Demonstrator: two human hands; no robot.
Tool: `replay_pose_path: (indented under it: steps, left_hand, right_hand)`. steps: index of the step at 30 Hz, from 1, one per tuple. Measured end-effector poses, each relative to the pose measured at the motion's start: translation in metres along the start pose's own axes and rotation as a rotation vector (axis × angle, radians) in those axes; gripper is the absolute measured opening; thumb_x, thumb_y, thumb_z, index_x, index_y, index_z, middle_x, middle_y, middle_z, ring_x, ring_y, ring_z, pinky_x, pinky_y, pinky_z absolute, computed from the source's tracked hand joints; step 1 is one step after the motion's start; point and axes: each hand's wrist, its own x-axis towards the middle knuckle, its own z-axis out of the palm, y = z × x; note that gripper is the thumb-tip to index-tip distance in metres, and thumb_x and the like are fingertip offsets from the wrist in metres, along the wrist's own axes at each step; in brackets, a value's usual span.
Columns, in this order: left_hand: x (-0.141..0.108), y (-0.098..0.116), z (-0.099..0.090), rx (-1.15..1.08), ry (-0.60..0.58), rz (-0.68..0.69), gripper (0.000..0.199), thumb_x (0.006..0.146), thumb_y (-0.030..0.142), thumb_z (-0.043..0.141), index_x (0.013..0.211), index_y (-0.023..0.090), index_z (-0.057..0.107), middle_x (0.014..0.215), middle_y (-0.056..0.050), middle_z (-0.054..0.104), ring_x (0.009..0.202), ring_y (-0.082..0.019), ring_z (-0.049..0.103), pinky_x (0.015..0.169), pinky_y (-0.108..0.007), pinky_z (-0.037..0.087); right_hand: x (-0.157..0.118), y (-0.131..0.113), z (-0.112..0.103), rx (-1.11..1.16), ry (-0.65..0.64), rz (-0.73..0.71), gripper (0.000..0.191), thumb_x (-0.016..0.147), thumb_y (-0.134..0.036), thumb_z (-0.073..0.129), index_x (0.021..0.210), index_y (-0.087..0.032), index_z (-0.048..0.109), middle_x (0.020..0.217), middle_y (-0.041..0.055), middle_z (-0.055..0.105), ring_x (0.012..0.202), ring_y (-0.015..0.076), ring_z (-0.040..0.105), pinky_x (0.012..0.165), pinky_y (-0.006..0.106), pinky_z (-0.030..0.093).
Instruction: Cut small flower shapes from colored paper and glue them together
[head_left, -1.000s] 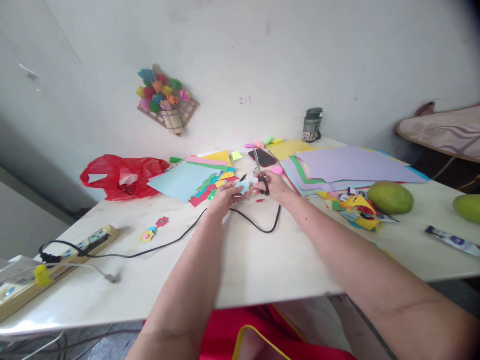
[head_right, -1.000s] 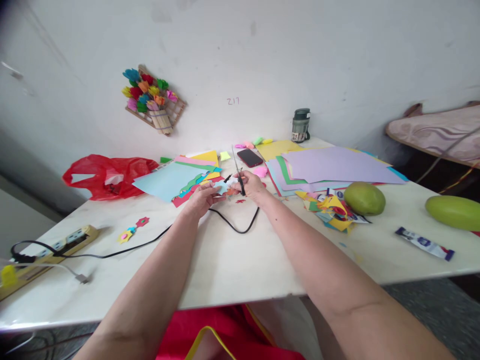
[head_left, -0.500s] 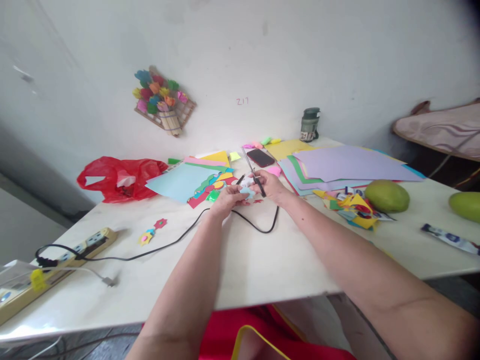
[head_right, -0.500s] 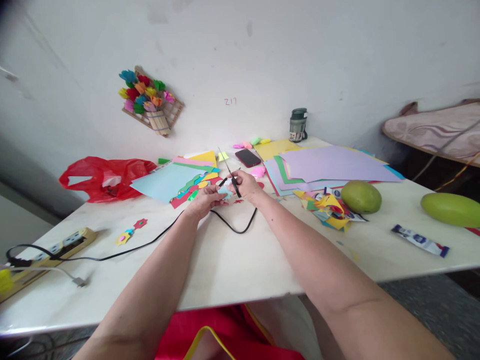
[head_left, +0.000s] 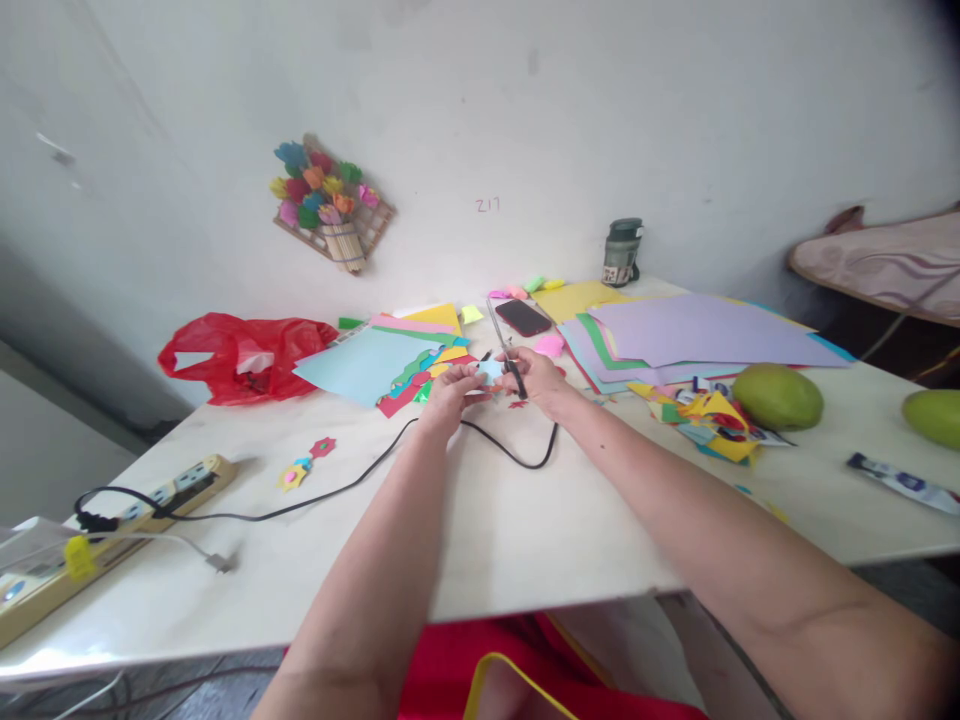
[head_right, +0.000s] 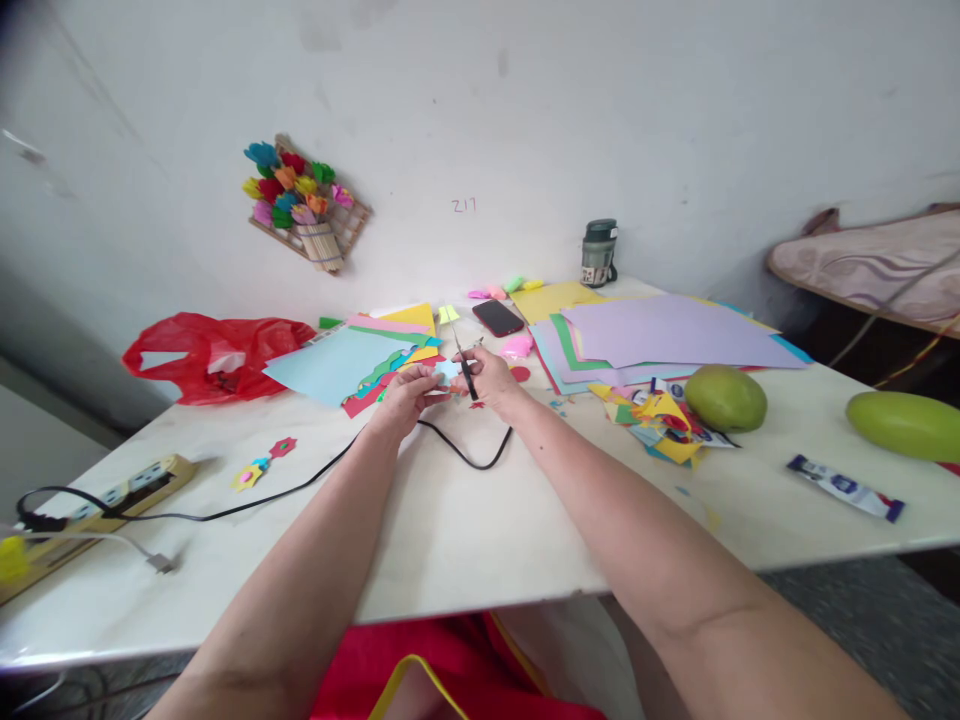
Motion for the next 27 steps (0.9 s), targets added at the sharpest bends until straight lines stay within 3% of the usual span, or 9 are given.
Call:
replay_pose_path:
  steps: [8,16,21,27]
  left_hand:
    - [0.0015,-0.0009,-0.0041,0.031,-0.070,-0.034,0.030,0.054,0.028,0.080,0.068,0.015,0.057,0.059,0.002,0.058,0.055,-0.012,0.060,0.064,-0.030,0.053]
    - [0.0022,-0.0040,-0.0034,0.071,-0.112,-0.052,0.031,0.056,0.030,0.081,0.069,0.015,0.057,0.063,0.002,0.060,0.057,-0.011,0.060,0.066,-0.029,0.053]
    - [-0.0007,-0.0017,0.0012,0.067,-0.077,-0.050,0.034,0.056,0.032,0.082,0.069,0.013,0.058,0.068,0.000,0.061,0.062,-0.011,0.060,0.065,-0.028,0.053]
    - [0.0014,-0.0016,-0.0012,0.006,-0.004,0.026,0.038,0.057,0.033,0.082,0.076,0.014,0.055,0.069,0.000,0.064,0.062,-0.012,0.064,0.061,-0.026,0.054]
  right_hand:
    - [0.0000,-0.0063,-0.0081,0.034,0.025,-0.019,0.041,0.050,-0.022,0.074,0.086,-0.018,0.056,0.057,-0.0075,0.054,0.048,0.0083,0.051,0.044,0.020,0.037]
    - [0.0028,-0.0029,-0.0059,0.007,0.070,-0.041,0.036,0.051,-0.020,0.071,0.084,-0.018,0.055,0.056,-0.0087,0.052,0.048,0.0080,0.049,0.048,0.021,0.040]
    - [0.0013,-0.0036,-0.0016,0.037,0.073,-0.024,0.036,0.052,-0.014,0.070,0.085,-0.019,0.055,0.054,-0.0093,0.053,0.047,0.0075,0.051,0.049,0.020,0.043]
    - [-0.0006,-0.0012,-0.0049,0.014,-0.023,0.049,0.038,0.054,-0.016,0.076,0.086,-0.019,0.055,0.059,-0.0061,0.060,0.045,0.0094,0.055,0.041,0.019,0.042]
